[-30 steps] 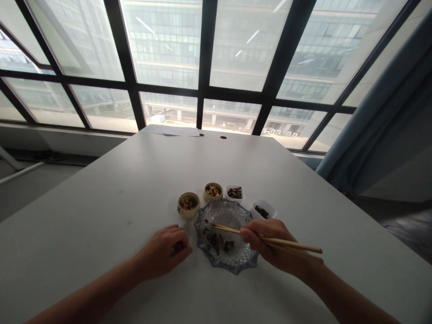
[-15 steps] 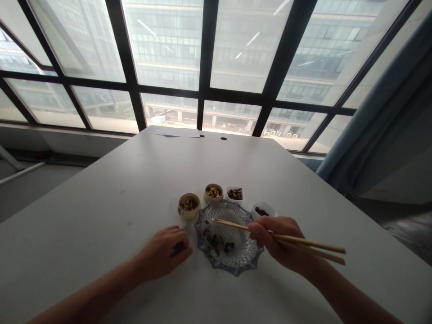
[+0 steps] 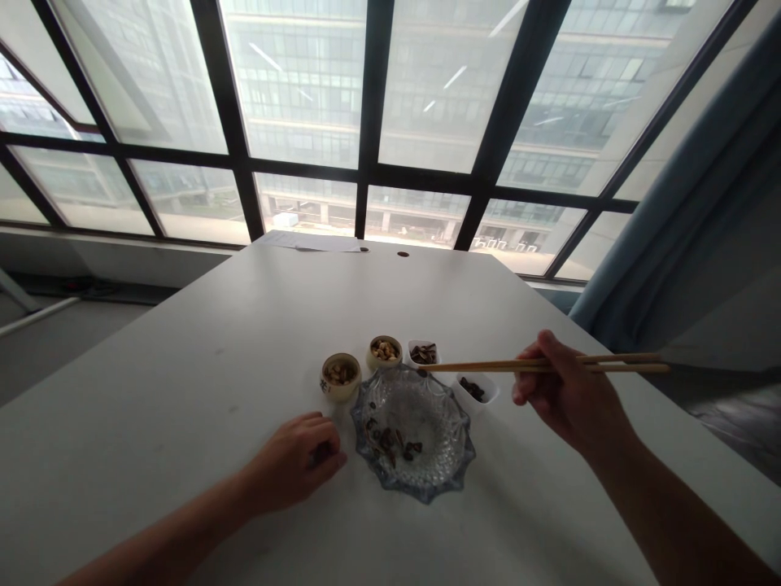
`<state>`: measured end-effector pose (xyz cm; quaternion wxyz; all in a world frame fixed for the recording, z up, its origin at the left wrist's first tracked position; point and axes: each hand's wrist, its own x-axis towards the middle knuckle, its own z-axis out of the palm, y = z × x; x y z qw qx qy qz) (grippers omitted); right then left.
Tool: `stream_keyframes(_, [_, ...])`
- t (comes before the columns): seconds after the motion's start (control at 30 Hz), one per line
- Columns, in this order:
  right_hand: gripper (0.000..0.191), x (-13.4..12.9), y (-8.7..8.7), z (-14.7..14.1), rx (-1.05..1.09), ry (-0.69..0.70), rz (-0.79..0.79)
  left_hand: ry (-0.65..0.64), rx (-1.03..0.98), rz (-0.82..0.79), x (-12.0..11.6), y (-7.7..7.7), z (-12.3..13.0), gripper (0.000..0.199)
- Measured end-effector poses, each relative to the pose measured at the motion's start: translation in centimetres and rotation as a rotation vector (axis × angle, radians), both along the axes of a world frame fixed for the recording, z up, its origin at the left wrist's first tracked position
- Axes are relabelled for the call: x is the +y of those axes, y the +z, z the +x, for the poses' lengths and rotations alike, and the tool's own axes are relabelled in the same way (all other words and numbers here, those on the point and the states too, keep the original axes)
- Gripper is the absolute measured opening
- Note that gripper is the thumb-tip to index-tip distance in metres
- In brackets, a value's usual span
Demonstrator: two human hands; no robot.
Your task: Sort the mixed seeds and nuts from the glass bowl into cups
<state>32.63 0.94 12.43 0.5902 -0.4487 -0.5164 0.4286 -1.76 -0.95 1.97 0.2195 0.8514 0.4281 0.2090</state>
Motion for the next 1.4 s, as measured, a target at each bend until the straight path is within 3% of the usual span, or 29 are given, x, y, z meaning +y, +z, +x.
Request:
stream_keyframes(0.2, [0.047,0.5,0.3,0.6,0.019,-0.059,0.004,0.001,-0.008,-0.015,0.1,-0.2,0.0,0.018])
stream_keyframes(0.27, [0.047,0.1,0.4,1.1,-0.101,-0.141,0.1,0.004,-0.006,-0.015,0.1,-0.2,0.0,0.018])
stream_keyframes(0.4, [0.039,-1.7,1.5,2.6,-0.534,-0.309,0.313,-0.003,-0.008,-0.018,0.0,-0.2,-0.1,0.019])
stream_keyframes(0.53, [0.039,-3.0,2.4,3.1,-0.707,-0.35,0.349,0.002,-0.006,-0.03,0.0,-0.4,-0.2,0.019])
stream_keyframes(0.67, [0.044,-2.9,2.3,2.2,-0.696,-0.228,0.299,0.003,-0.002,-0.026,0.0,-0.6,-0.2,0.018])
stream_keyframes(0.83, [0.046,-2.5,1.6,1.2,-0.699,0.205,0.246,-0.004,-0.011,-0.011,0.2,-0.6,-0.1,0.018])
stream_keyframes(1.0, [0.049,-2.3,0.7,0.0,-0.824,0.447,0.176,-0.005,-0.016,0.001,0.1,-0.5,-0.2,0.018])
stream_keyframes(1.2, [0.047,-2.2,0.0,-0.7,-0.927,0.504,0.162,-0.008,-0.011,0.01,0.1,-0.6,-0.2,0.018])
stream_keyframes(1.4, [0.049,-2.4,-0.3,-0.8,-0.868,0.523,0.136,-0.008,-0.01,0.009,0.2,-0.5,-0.2,0.018])
